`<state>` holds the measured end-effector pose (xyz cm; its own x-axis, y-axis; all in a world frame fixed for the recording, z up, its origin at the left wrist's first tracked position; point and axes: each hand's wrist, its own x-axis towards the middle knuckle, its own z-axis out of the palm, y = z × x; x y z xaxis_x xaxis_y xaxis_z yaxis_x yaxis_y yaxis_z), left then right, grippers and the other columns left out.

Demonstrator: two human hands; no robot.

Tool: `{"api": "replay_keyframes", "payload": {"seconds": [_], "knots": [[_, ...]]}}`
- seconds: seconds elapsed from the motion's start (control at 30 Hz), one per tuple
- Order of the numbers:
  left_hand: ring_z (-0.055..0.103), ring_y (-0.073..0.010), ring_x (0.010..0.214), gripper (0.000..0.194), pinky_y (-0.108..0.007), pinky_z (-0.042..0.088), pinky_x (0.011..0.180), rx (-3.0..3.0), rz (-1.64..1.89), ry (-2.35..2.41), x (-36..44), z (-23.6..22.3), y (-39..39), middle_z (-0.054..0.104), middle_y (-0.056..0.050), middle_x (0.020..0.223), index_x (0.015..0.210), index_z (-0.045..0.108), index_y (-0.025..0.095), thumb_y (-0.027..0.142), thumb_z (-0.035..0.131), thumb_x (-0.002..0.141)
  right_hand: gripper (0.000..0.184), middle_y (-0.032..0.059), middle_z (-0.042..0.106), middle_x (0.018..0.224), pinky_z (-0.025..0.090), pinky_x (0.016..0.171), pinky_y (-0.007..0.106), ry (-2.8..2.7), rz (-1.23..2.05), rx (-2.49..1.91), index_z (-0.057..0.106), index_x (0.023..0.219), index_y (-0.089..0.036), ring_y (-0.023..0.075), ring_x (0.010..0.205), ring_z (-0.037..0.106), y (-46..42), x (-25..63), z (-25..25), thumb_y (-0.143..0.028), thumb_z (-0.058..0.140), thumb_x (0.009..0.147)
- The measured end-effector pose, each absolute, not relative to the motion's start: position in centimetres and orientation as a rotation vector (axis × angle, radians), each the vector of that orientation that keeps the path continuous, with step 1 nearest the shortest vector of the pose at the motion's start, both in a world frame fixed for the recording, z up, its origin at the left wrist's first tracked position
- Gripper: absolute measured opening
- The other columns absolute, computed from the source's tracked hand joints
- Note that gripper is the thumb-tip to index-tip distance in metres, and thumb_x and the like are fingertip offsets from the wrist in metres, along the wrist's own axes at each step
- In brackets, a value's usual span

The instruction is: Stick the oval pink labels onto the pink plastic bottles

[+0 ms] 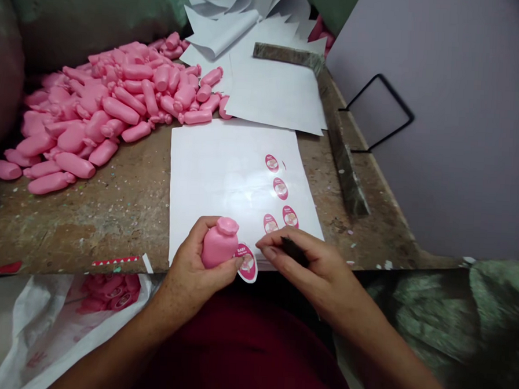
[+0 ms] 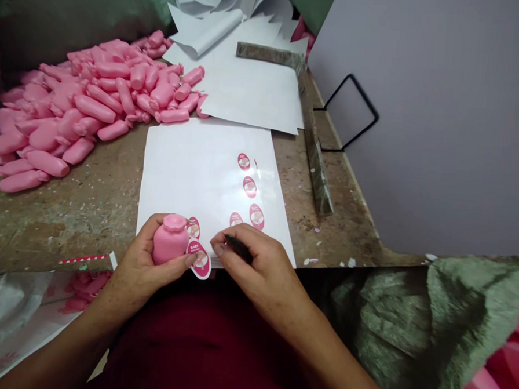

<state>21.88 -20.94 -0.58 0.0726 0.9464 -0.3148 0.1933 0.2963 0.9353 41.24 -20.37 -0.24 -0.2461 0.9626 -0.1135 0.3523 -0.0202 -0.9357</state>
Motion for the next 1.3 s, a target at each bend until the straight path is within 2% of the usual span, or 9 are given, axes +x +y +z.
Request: {"api": "replay_keyframes", "payload": {"seconds": [0.1, 0.23, 0.4, 0.47, 0.57, 0.7, 0.83, 0.93, 1.3], "knots": [[0.056, -0.0114, 0.072, 0.036, -0.023, 0.047, 0.069, 1.118, 0.822, 1.36, 21.9, -0.7, -21.1, 0.062, 0.002, 0.086, 0.104, 0.058, 0.023, 0.028, 0.077, 0.074, 0.014, -0.0002, 0.065, 0.072, 0.045, 0.063, 0.026, -1.586, 1.436, -1.386, 0.067, 0.078, -0.021, 0.0151, 0.067, 0.058, -20.5, 40.9, -0.2, -0.031, 0.062, 0.087], [0.058, -0.0117, 0.072, 0.032, -0.023, 0.048, 0.068, 1.214, 0.853, 1.378, 21.8, -0.9, -21.5, 0.065, 0.002, 0.085, 0.104, 0.06, 0.024, 0.028, 0.077, 0.077, 0.011, -0.0012, 0.063, 0.069, 0.043, 0.062, 0.026, -1.616, 1.372, -1.361, 0.064, 0.073, -0.021, 0.0144, 0.065, 0.055, -20.7, 40.6, -0.2, -0.025, 0.062, 0.084], [0.068, -0.0172, 0.093, 0.041, -0.03, 0.053, 0.086, 1.239, 1.081, 1.442, 21.5, -0.9, -21.0, 0.069, -0.004, 0.116, 0.115, 0.059, 0.026, 0.029, 0.077, 0.079, 0.01, -0.0002, 0.065, 0.072, 0.044, 0.066, 0.027, -1.533, 1.226, -1.384, 0.067, 0.074, -0.022, 0.0156, 0.069, 0.057, -20.7, 41.1, 0.5, -0.024, 0.064, 0.084], [0.069, -0.0172, 0.091, 0.044, -0.03, 0.055, 0.08, 1.008, 1.103, 1.371, 21.6, -0.7, -20.5, 0.067, -0.005, 0.121, 0.116, 0.057, 0.025, 0.033, 0.078, 0.078, 0.01, -0.0002, 0.065, 0.075, 0.045, 0.067, 0.027, -1.378, 1.314, -1.393, 0.069, 0.078, -0.023, 0.0156, 0.07, 0.057, -20.6, 41.3, 0.4, -0.03, 0.068, 0.084], [0.067, -0.0148, 0.086, 0.042, -0.024, 0.054, 0.069, 0.633, 1.049, 1.17, 22.1, -0.4, -20.1, 0.067, -0.005, 0.111, 0.115, 0.058, 0.023, 0.037, 0.077, 0.08, 0.019, -0.0005, 0.065, 0.076, 0.045, 0.065, 0.026, -1.151, 1.544, -1.339, 0.07, 0.081, -0.022, 0.0142, 0.069, 0.056, -20.6, 41.1, -0.1, -0.04, 0.074, 0.083], [0.066, -0.0137, 0.086, 0.036, -0.024, 0.054, 0.077, 0.383, 1.01, 0.978, 23.0, -0.4, -20.2, 0.069, -0.005, 0.101, 0.113, 0.061, 0.021, 0.045, 0.068, 0.088, 0.026, -0.002, 0.061, 0.067, 0.046, 0.062, 0.026, -0.965, 1.777, -1.269, 0.069, 0.08, -0.021, 0.0127, 0.061, 0.053, -20.7, 40.2, -0.6, -0.046, 0.077, 0.079], [0.068, -0.0199, 0.092, 0.051, -0.031, 0.054, 0.081, 0.314, 0.98, 0.969, 23.6, -0.6, -20.4, 0.069, -0.007, 0.1, 0.116, 0.06, 0.021, 0.064, 0.059, 0.087, 0.028, -0.003, 0.057, 0.064, 0.047, 0.061, 0.027, -0.943, 1.824, -1.284, 0.068, 0.079, -0.02, 0.0124, 0.059, 0.052, -20.7, 39.5, -0.6, -0.046, 0.079, 0.076], [0.068, -0.0235, 0.097, 0.06, -0.037, 0.054, 0.085, 0.328, 0.98, 0.967, 23.8, -0.7, -20.4, 0.07, -0.008, 0.102, 0.116, 0.059, 0.022, 0.073, 0.054, 0.084, 0.028, -0.0012, 0.062, 0.07, 0.048, 0.066, 0.028, -0.93, 1.84, -1.29, 0.069, 0.08, -0.02, 0.0137, 0.065, 0.055, -20.6, 39.2, -0.7, -0.046, 0.079, 0.076], [0.066, -0.0232, 0.104, 0.055, -0.037, 0.051, 0.091, 0.33, 1.017, 0.881, 24.0, -0.9, -20.5, 0.069, -0.009, 0.107, 0.115, 0.058, 0.021, 0.069, 0.05, 0.089, 0.024, 0.0001, 0.069, 0.081, 0.049, 0.073, 0.027, -0.863, 1.876, -1.23, 0.073, 0.077, -0.021, 0.0153, 0.076, 0.06, -20.2, 39.0, -1.2, -0.042, 0.084, 0.073]]}}
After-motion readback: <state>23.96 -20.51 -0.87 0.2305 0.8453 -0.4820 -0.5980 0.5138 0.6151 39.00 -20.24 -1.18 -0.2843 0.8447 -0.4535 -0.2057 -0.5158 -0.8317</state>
